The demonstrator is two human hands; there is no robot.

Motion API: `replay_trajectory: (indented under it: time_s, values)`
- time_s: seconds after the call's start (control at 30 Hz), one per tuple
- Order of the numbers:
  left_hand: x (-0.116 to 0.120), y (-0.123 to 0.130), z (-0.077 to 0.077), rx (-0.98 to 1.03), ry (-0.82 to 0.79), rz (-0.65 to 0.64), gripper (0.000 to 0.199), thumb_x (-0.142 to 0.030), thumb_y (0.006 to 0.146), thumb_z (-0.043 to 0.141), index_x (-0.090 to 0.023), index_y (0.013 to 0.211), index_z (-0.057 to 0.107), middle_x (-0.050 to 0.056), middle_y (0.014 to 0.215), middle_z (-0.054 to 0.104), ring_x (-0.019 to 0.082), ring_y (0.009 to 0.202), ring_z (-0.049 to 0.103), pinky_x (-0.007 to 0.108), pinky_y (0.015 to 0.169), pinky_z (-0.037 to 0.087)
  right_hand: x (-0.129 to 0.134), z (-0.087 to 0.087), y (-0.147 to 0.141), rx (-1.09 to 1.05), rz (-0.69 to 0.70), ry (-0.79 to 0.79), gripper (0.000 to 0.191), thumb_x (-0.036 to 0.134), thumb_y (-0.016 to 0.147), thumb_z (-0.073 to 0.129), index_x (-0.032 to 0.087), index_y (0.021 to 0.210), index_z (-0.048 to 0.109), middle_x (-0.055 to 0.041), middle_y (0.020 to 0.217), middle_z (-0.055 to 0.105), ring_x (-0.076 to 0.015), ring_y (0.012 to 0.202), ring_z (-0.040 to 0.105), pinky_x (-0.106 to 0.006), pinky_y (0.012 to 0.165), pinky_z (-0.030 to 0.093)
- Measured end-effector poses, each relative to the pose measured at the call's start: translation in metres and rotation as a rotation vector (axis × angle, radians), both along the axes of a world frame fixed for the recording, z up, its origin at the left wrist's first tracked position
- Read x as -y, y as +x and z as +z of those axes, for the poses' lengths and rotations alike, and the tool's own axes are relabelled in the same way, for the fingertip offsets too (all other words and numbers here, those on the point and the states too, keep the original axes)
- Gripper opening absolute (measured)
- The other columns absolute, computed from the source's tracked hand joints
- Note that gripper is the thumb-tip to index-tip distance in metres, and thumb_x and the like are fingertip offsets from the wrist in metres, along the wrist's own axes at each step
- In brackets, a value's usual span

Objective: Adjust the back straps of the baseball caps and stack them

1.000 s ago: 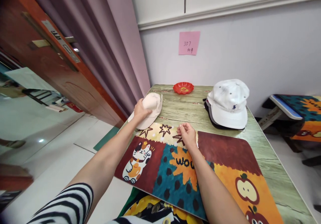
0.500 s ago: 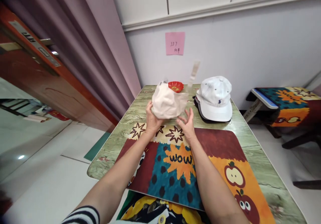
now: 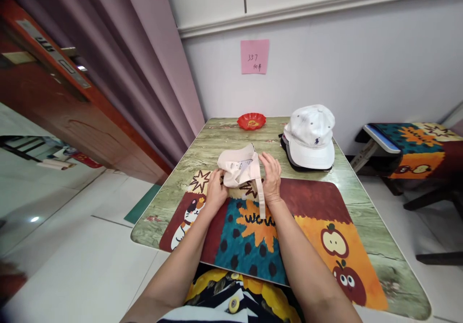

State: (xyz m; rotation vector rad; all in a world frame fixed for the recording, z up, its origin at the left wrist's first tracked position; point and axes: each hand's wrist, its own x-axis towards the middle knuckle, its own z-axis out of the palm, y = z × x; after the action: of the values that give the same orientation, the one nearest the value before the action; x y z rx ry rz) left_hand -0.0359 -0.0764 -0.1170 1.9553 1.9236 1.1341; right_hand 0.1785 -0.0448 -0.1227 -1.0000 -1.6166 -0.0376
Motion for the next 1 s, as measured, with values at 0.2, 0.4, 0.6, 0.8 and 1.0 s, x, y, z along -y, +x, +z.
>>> replay_trajectory:
  time_s: [0.2,0.4,0.6,0.8,1.0]
  values:
    - [0.004,-0.002,0.046,0.069,0.193,0.031,0.038,-0.006,0.085,0.046,-0.019,0.118,0.063,0.014,0.131,0.061,0.026,0.120,0.063,0.041,0.101,0.054,0.012,0.006,-0.010,0.137,-0.014,0.167,0.056,0.030,0.095,0.051,0.023,0.151,0.045,-0.0149,0.141,0.062,-0.0306,0.138,0.055,-0.058,0.119,0.037]
    - [-0.010,0.020,0.086,-0.107,-0.004,-0.313,0.032,-0.023,0.093,0.057,-0.018,0.122,0.068,0.014,0.141,0.061,0.027,0.130,0.059,0.042,0.113,0.046,0.023,0.014,-0.013,0.150,0.216,0.248,0.054,0.022,0.098,0.051,0.022,0.152,0.045,-0.0137,0.134,0.068,-0.0270,0.130,0.063,-0.052,0.113,0.049]
    - [-0.021,0.024,0.091,-0.203,-0.137,-0.320,0.033,-0.022,0.085,0.066,-0.017,0.118,0.071,0.013,0.117,0.068,0.028,0.111,0.065,0.040,0.100,0.052,0.032,0.021,-0.019,0.262,0.216,0.314,0.037,0.016,0.097,0.055,0.026,0.132,0.064,-0.0092,0.126,0.074,-0.0250,0.121,0.068,-0.048,0.110,0.052]
    - [-0.015,0.018,0.081,0.183,-0.015,-0.295,0.029,-0.016,0.080,0.069,-0.017,0.109,0.074,0.007,0.105,0.068,0.012,0.069,0.058,0.027,0.068,0.051,0.030,0.019,-0.019,0.088,0.188,-0.014,0.036,0.030,0.102,0.048,0.021,0.135,0.061,-0.0115,0.111,0.078,-0.0227,0.096,0.077,-0.034,0.084,0.061]
    - [-0.006,0.022,0.070,0.490,0.050,-0.357,0.028,-0.024,0.089,0.065,-0.019,0.116,0.073,0.006,0.104,0.069,0.009,0.064,0.055,0.023,0.063,0.048,0.023,0.027,-0.010,-0.253,0.211,-0.475,0.035,0.047,0.101,0.048,0.021,0.114,0.066,-0.0012,0.070,0.072,-0.0169,0.055,0.066,-0.026,0.054,0.051]
